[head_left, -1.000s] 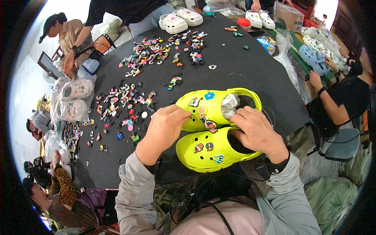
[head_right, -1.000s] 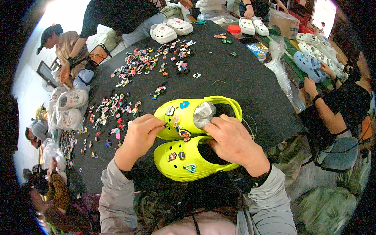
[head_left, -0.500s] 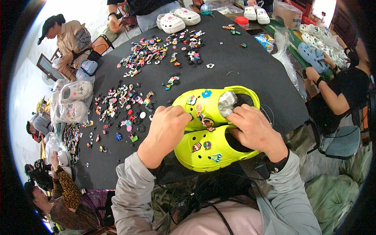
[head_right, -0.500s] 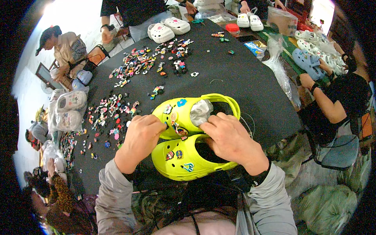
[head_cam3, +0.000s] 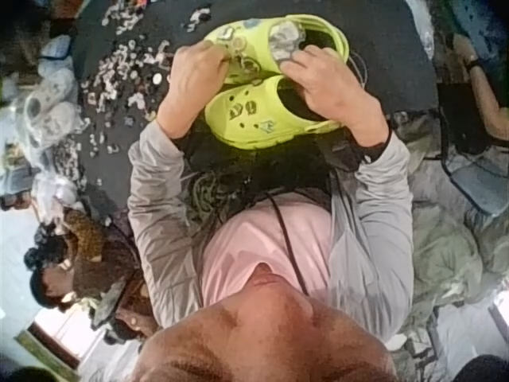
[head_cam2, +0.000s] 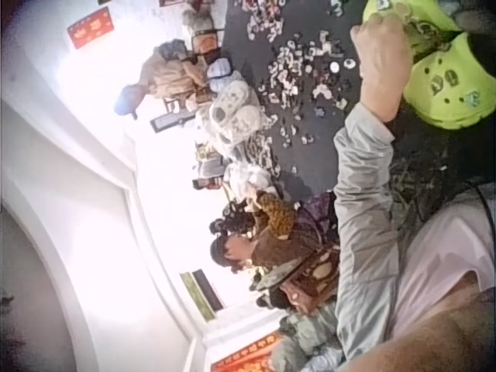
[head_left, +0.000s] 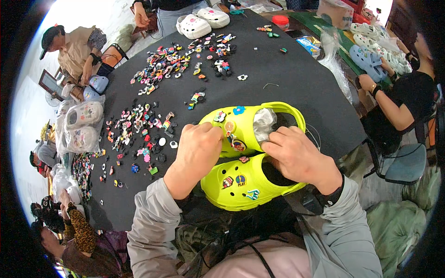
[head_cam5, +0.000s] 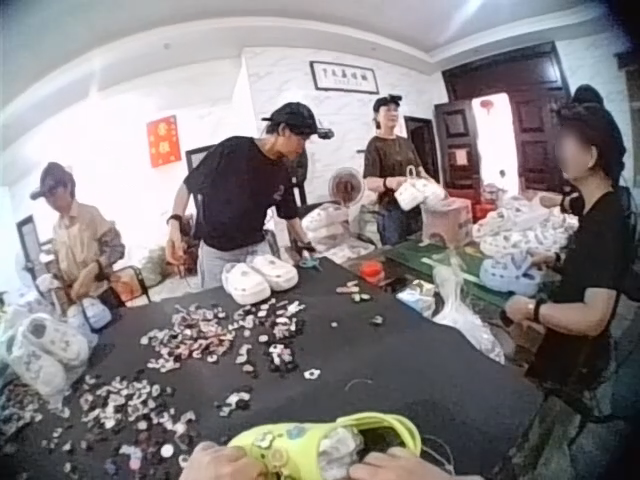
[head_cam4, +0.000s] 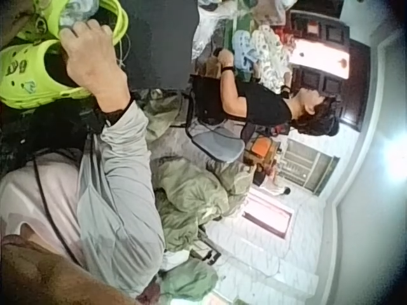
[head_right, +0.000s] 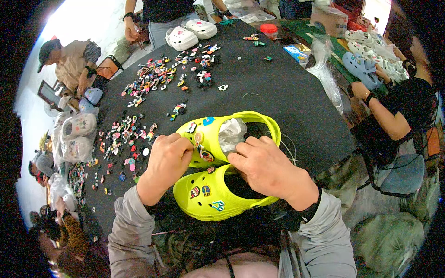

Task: Insert decorative charms into the holes of plastic foam clogs at a shared assembly table.

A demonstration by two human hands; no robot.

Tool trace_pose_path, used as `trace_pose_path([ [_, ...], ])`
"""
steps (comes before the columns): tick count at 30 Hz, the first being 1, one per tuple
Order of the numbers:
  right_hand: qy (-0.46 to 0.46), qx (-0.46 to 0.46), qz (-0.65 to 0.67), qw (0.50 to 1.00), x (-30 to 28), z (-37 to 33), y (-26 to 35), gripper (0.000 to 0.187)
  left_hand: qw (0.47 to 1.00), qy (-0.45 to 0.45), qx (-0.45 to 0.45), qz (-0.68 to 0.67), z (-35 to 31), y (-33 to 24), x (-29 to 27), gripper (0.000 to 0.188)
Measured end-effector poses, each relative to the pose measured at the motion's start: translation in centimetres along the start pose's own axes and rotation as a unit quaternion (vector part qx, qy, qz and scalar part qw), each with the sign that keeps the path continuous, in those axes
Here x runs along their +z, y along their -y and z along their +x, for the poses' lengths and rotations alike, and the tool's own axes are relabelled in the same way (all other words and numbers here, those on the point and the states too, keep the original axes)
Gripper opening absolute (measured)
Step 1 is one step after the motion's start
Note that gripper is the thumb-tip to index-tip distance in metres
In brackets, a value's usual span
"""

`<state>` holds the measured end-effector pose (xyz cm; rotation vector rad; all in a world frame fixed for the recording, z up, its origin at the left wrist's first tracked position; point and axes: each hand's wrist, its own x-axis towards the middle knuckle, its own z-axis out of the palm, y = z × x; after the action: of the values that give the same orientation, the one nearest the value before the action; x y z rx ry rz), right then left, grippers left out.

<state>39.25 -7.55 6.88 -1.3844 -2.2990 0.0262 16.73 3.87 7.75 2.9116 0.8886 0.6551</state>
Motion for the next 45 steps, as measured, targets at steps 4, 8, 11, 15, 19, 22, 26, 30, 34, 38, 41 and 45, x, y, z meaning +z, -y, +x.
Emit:
trace_pose_path([
  [4,0.001,0.01,0.0,1.0,0.1,0.1,-0.1,0.026,0.999,-0.021,-0.03,-0.034,0.1,0.7,0.9,0.008],
  [8,-0.017,0.031,0.007,0.999,0.1,0.3,-0.1,0.025,0.997,-0.069,0.019,-0.04,-0.7,1.8,0.6,0.009],
  [11,-0.003,0.04,0.005,0.999,-0.1,0.2,-0.1,0.029,0.996,-0.06,0.05,-0.052,-2.0,1.4,0.3,0.019],
  [15,-0.02,0.043,0.011,0.999,0.1,0.5,-0.2,0.029,0.994,0.023,0.058,0.086,-2.8,0.3,-1.7,0.043],
  [19,-0.012,0.021,0.005,1.0,0.3,0.7,-0.1,0.026,0.998,0.006,0.017,0.058,-4.3,1.0,-2.7,0.048],
  [22,-0.002,0.007,-0.03,1.0,0.0,-0.1,-0.1,0.021,0.995,-0.063,-0.058,-0.042,-6.4,0.2,-2.2,0.044],
  [26,-0.05,-0.003,-0.084,0.995,-3.1,-2.0,-1.3,0.019,0.976,-0.085,-0.135,-0.147,-10.0,-1.9,1.0,0.042],
  [30,-0.133,0.084,-0.201,0.967,-8.6,-3.8,-5.8,0.021,0.978,-0.027,-0.171,-0.118,-14.6,-3.6,1.0,0.041],
  [34,-0.254,0.234,-0.336,0.876,-14.3,-9.8,-14.0,0.021,0.981,-0.018,-0.171,-0.096,-13.6,-5.2,3.1,0.04],
  [38,-0.224,0.338,-0.424,0.81,-14.4,-14.5,-22.2,0.019,0.979,-0.028,-0.198,-0.041,-14.0,-5.0,4.1,0.037],
  [41,-0.212,0.413,-0.432,0.773,-12.1,-16.9,-26.6,0.022,0.988,-0.041,-0.144,-0.024,-12.8,-5.7,2.4,0.028],
  [45,-0.206,0.48,-0.348,0.778,-9.0,-16.8,-30.4,0.03,0.984,-0.02,-0.177,-0.021,-12.4,-6.0,2.0,0.029],
])
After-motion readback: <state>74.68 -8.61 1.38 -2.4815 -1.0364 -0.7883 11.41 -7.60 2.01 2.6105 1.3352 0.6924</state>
